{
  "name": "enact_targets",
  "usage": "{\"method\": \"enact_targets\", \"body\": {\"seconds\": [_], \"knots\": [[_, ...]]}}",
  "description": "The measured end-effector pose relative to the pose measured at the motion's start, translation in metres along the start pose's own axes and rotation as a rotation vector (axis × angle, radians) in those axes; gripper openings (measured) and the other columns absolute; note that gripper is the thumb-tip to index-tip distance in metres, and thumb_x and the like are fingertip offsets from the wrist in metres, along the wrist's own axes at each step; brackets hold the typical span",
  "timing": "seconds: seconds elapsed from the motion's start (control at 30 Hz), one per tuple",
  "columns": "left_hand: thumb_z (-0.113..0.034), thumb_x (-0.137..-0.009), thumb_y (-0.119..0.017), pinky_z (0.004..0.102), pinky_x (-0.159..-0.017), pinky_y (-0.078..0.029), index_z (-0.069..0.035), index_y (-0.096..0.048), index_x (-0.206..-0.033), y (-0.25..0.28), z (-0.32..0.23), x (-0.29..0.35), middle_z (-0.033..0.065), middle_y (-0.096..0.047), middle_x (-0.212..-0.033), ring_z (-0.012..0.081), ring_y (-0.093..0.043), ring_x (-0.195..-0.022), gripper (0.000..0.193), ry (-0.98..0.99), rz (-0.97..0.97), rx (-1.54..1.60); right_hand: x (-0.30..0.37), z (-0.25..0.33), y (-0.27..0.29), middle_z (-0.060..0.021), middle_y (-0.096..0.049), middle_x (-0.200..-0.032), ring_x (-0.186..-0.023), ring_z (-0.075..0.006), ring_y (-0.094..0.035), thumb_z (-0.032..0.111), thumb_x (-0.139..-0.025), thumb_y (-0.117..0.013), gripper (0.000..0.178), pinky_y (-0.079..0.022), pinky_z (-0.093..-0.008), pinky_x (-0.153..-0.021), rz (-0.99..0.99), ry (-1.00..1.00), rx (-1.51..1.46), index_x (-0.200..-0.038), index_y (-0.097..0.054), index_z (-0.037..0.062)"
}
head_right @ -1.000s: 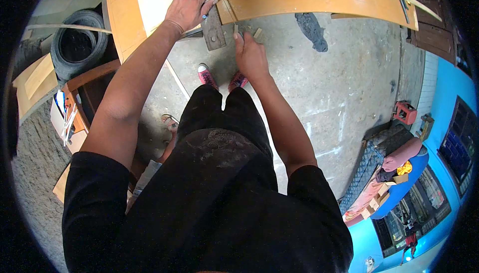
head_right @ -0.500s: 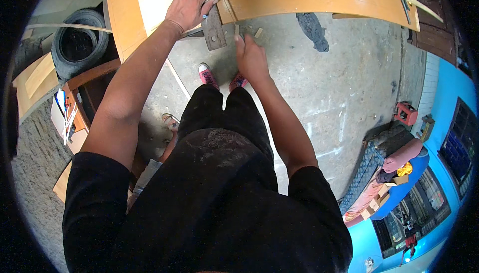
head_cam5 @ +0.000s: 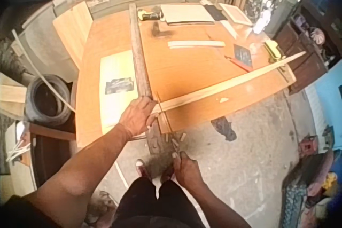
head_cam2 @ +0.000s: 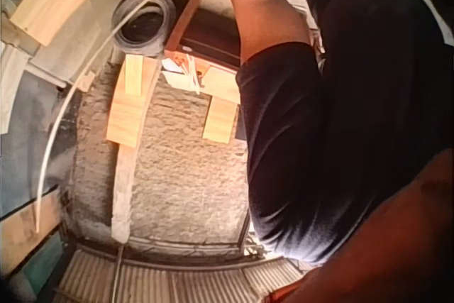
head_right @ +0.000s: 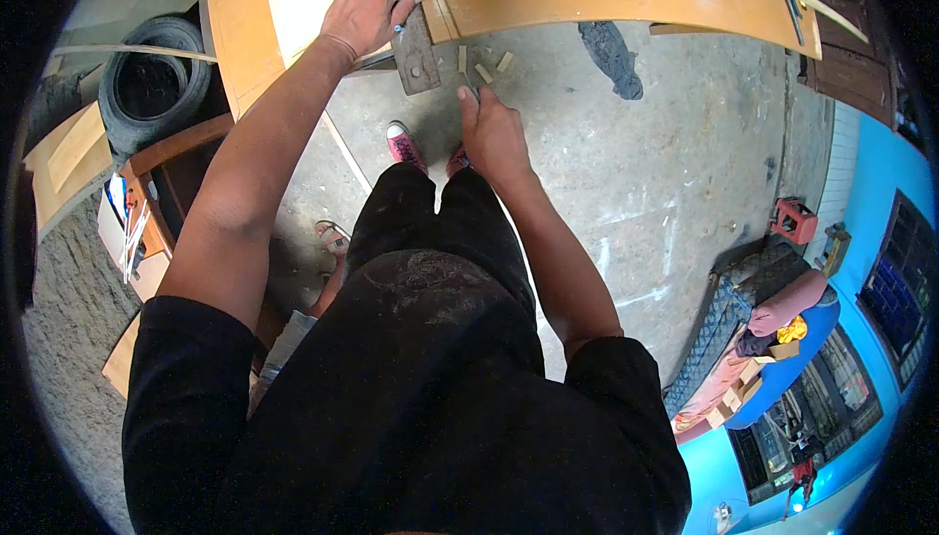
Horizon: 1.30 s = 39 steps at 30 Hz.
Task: Measure, mark, and prepare wooden slats for a frame by sanding and cutting.
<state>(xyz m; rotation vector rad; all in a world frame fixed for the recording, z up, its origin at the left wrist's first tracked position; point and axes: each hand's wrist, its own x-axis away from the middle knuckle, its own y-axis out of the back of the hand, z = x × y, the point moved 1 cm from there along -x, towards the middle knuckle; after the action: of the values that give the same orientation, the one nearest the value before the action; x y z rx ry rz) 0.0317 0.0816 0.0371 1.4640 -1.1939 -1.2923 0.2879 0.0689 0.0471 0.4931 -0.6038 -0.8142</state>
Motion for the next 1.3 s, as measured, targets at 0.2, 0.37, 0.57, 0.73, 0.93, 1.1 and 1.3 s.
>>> {"method": "enact_targets", "body": {"seconds": [0.2, 0.37, 0.57, 0.73, 0.93, 1.1, 1.3], "knots": [[-0.035, -0.096, -0.053, 0.0388, -0.096, -0.043, -0.007, -0.059, -0.124, 0.002, 0.001, 0.004, 0.0103, -0.055, -0.111, 0.0261, -0.054, -0.108, 0.040, 0.024, 0.025, -0.010, 0.012, 0.010, 0.018, -0.0308, -0.063, -0.082, -0.083, -0.0525, -0.060, 0.034, -0.103, -0.046, 0.039, -0.047, -0.0566, -0.072, 0.016, -0.042, -0.059, -0.094, -0.058, -0.0017], [-0.030, -0.094, -0.057, 0.0389, -0.093, -0.045, -0.006, -0.060, -0.120, 0.002, -0.002, 0.002, 0.0108, -0.058, -0.110, 0.0288, -0.055, -0.106, 0.036, 0.017, -0.013, 0.016, 0.005, 0.011, 0.028, -0.0276, -0.065, -0.086, -0.086, -0.0499, -0.062, 0.036, -0.104, -0.043, 0.041, -0.048, -0.0535, -0.073, 0.027, -0.025, -0.057, -0.093, -0.058, -0.0004], [-0.035, -0.096, -0.052, 0.0383, -0.097, -0.043, -0.007, -0.058, -0.125, 0.007, -0.005, 0.000, 0.0103, -0.055, -0.113, 0.0260, -0.054, -0.110, 0.041, 0.021, 0.006, -0.036, -0.011, 0.003, 0.005, -0.0296, -0.064, -0.086, -0.085, -0.0524, -0.059, 0.037, -0.104, -0.042, 0.041, -0.046, -0.0556, -0.071, 0.054, 0.026, 0.085, -0.097, -0.058, 0.0002], [-0.035, -0.096, -0.053, 0.0383, -0.097, -0.043, -0.007, -0.058, -0.125, 0.003, 0.001, 0.005, 0.0100, -0.055, -0.113, 0.0257, -0.054, -0.111, 0.041, 0.025, 0.029, -0.018, -0.001, 0.007, 0.019, -0.0286, -0.063, -0.083, -0.081, -0.0522, -0.059, 0.034, -0.104, -0.044, 0.037, -0.047, -0.0542, -0.068, 0.013, 0.017, -0.047, -0.097, -0.059, 0.0008], [-0.035, -0.096, -0.054, 0.0384, -0.096, -0.043, -0.007, -0.059, -0.124, 0.003, -0.002, 0.001, 0.0096, -0.055, -0.112, 0.0253, -0.053, -0.110, 0.040, 0.021, 0.023, -0.008, -0.005, -0.006, 0.019, -0.0287, -0.063, -0.080, -0.080, -0.0511, -0.060, 0.032, -0.104, -0.044, 0.035, -0.046, -0.0530, -0.067, 0.016, 0.015, -0.083, -0.098, -0.059, 0.0006], [-0.035, -0.095, -0.054, 0.0383, -0.095, -0.043, -0.007, -0.060, -0.123, 0.003, -0.001, 0.000, 0.0093, -0.055, -0.110, 0.0249, -0.053, -0.109, 0.040, 0.003, 0.011, -0.010, -0.041, -0.004, -0.003, -0.0307, -0.062, -0.082, -0.083, -0.0534, -0.059, 0.029, -0.102, -0.046, 0.031, -0.045, -0.0580, -0.072, -0.020, 0.112, -0.060, -0.098, -0.056, -0.0004], [-0.030, -0.093, -0.058, 0.0390, -0.093, -0.044, -0.006, -0.059, -0.121, 0.007, -0.001, 0.002, 0.0102, -0.057, -0.109, 0.0283, -0.055, -0.104, 0.037, 0.027, 0.000, 0.024, 0.012, -0.029, -0.002, -0.0292, -0.064, -0.084, -0.082, -0.0521, -0.060, 0.028, -0.102, -0.047, 0.028, -0.046, -0.0562, -0.071, 0.026, 0.023, -0.143, -0.102, -0.056, 0.0014]]}}
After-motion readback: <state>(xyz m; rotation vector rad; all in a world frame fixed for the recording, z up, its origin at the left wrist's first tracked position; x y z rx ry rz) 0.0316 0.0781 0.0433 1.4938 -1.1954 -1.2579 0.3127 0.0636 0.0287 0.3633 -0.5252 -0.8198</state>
